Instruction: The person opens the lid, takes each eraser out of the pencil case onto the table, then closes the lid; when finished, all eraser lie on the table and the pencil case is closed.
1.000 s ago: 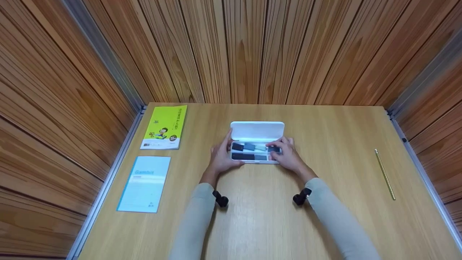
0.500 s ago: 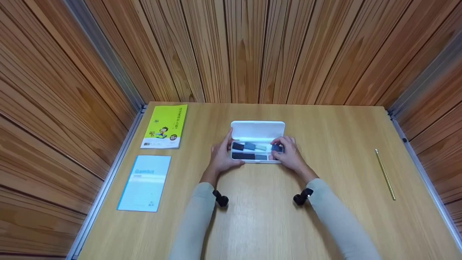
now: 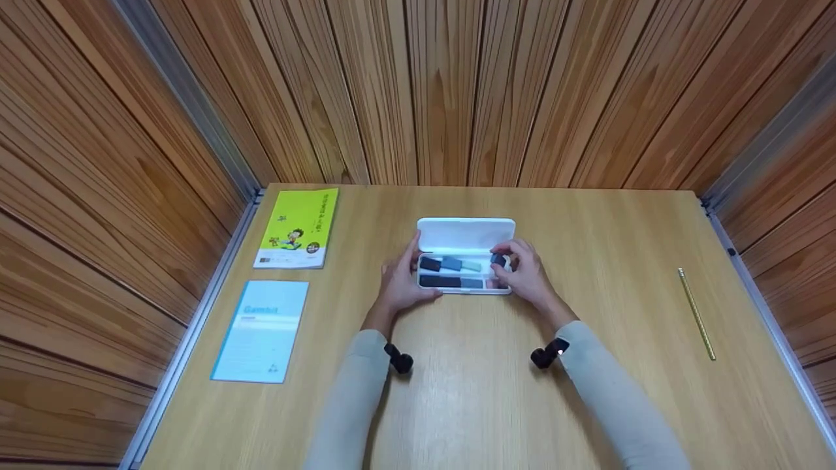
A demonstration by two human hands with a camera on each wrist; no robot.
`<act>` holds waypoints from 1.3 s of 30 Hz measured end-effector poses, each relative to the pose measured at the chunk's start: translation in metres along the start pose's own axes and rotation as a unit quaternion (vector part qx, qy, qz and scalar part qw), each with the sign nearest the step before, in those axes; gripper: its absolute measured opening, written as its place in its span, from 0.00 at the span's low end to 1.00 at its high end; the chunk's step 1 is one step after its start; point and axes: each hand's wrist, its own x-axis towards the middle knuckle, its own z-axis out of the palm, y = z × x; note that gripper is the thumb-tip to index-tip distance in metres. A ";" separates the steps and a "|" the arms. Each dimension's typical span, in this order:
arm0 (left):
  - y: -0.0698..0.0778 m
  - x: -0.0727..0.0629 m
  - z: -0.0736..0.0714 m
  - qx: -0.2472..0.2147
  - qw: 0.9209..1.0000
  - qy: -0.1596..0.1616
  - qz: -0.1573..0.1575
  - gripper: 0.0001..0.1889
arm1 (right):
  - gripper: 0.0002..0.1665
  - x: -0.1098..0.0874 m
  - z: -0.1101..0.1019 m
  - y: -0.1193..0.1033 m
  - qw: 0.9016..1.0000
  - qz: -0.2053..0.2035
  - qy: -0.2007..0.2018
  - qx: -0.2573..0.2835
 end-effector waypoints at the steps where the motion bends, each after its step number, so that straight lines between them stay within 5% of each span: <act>1: 0.000 0.000 0.000 -0.001 1.000 0.000 0.001 0.71 | 0.17 0.000 0.000 -0.001 1.000 -0.001 0.001 0.001; 15: 0.001 -0.003 -0.001 -0.003 1.000 -0.005 -0.014 0.72 | 0.19 -0.004 -0.021 0.000 1.000 0.023 0.008 0.011; 39: -0.002 -0.001 -0.003 -0.009 1.000 -0.012 -0.013 0.69 | 0.17 -0.025 -0.098 0.042 0.996 0.019 0.074 -0.037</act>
